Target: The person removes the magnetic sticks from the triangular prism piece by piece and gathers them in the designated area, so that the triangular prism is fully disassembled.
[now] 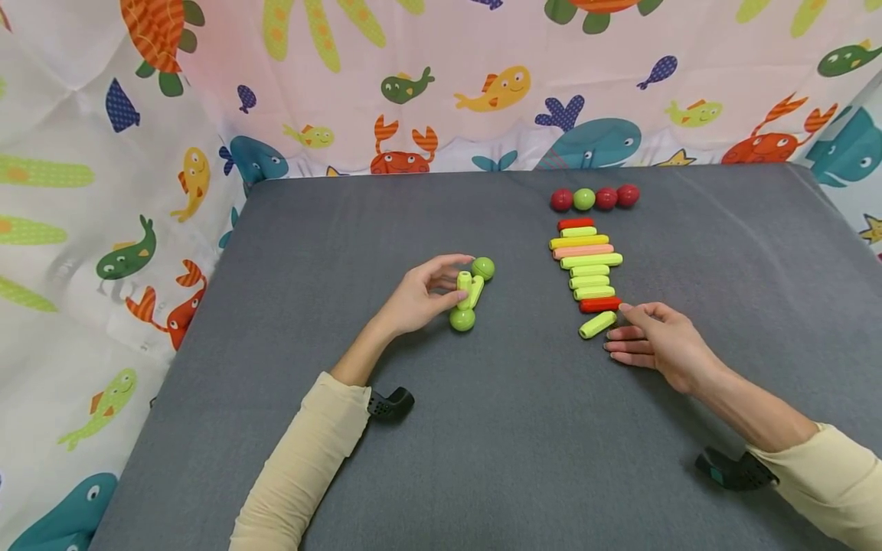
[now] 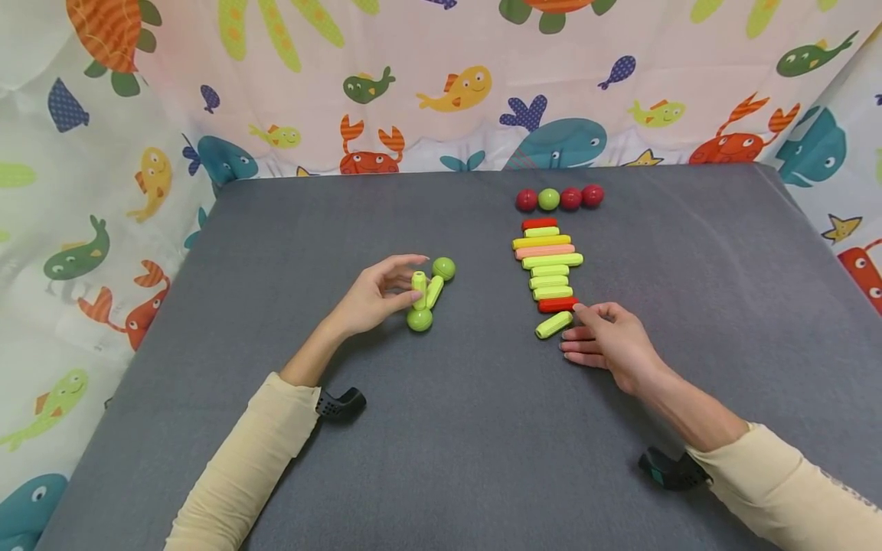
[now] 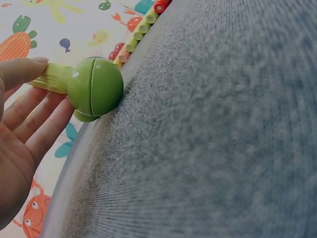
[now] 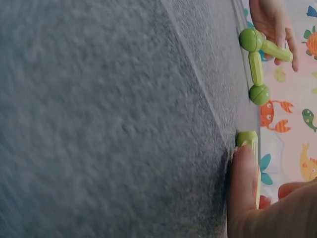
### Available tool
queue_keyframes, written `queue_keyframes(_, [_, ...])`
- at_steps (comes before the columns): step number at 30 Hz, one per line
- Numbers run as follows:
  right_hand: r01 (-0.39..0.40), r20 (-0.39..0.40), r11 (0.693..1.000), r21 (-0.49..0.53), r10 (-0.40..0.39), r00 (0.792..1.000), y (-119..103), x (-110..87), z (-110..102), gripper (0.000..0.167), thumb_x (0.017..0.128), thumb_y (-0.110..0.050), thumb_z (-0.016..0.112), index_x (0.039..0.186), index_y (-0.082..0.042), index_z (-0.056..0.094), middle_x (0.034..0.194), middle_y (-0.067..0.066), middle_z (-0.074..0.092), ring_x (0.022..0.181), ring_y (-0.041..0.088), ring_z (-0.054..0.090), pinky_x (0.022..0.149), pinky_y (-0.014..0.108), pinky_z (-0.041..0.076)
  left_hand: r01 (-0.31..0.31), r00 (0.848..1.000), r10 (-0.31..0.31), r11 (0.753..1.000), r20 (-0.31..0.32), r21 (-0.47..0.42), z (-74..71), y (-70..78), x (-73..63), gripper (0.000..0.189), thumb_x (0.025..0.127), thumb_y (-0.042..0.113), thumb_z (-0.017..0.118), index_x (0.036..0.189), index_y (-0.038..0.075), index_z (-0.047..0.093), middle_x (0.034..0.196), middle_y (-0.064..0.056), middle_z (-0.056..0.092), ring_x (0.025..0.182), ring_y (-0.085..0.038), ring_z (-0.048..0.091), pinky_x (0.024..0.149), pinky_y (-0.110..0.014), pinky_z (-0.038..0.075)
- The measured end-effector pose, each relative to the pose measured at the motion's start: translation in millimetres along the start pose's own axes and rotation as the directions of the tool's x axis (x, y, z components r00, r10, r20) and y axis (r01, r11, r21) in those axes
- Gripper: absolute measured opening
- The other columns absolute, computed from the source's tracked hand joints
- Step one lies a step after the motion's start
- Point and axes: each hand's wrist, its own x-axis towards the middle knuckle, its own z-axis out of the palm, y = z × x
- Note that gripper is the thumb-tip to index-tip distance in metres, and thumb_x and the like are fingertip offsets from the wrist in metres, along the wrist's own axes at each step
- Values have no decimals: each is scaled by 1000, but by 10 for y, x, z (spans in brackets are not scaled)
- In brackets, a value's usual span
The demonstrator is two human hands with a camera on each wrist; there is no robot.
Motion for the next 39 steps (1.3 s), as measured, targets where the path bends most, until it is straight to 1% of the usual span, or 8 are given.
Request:
queue_keyframes(3, [16,73,999,-47,-13,997,26,-19,41,39,98,-41,51,108,-5,38,93,5,68,85,17,68,76,33,55,3,1000,-3,1000,-2,3,-3,8,3,48,89,5,68,134,8,52,115,-11,61,101,-20,60,80,-33,53])
queue_keyframes(6, [39,141,999,-18,-36,989,48,-15,94,41,99,-40,49,106,-2,38,100,7,69,91,19,68,80,34,54,6,1000,-6,1000,-6,5,-3,12,6,48,89,5,68,134,8,53,114,-11,61,101,-20,60,80,-33,53])
queue_keyframes(12, [84,170,994,63,-94,981,59,30,128,40,99,-40,47,105,-2,35,105,6,68,96,21,67,82,35,53,16,1000,-16,1000,-2,-1,5,4,8,49,89,6,68,134,7,52,113,-11,61,102,-20,60,80,-33,53])
queue_keyframes(18, [68,223,985,159,-103,969,68,56,93,41,101,-41,42,113,-3,35,107,8,68,97,24,66,83,36,53,8,1000,-8,1000,3,-1,19,8,17,48,89,5,67,135,6,52,114,-11,61,101,-20,60,80,-33,53])
queue_keyframes(23, [23,318,978,205,-89,944,31,85,94,42,102,-43,36,119,-5,36,108,8,66,99,22,65,84,34,53,-4,1000,4,1000,4,9,23,10,18,48,89,4,67,134,4,51,112,-11,62,100,-21,61,81,-33,52])
queue_keyframes(28, [12,337,992,127,-54,940,-93,147,211,43,103,-43,35,119,-4,40,104,7,64,96,20,64,82,33,52,-6,1000,5,1000,27,26,19,1,9,48,91,4,65,136,3,50,114,-12,61,102,-20,60,82,-32,52])
queue_keyframes(33, [20,274,1000,-5,-18,961,-280,276,429,48,100,-48,41,117,-3,41,103,7,60,95,19,62,83,34,52,-17,998,14,999,58,40,19,-3,9,49,92,5,63,138,3,47,116,-12,60,105,-20,59,83,-33,51])
queue_keyframes(39, [65,186,986,-153,-36,982,-488,599,736,54,100,-45,42,128,1,41,118,14,51,105,25,55,86,36,51,-25,998,23,999,50,46,46,19,25,51,91,5,65,138,5,47,116,-10,58,105,-20,59,82,-32,52])
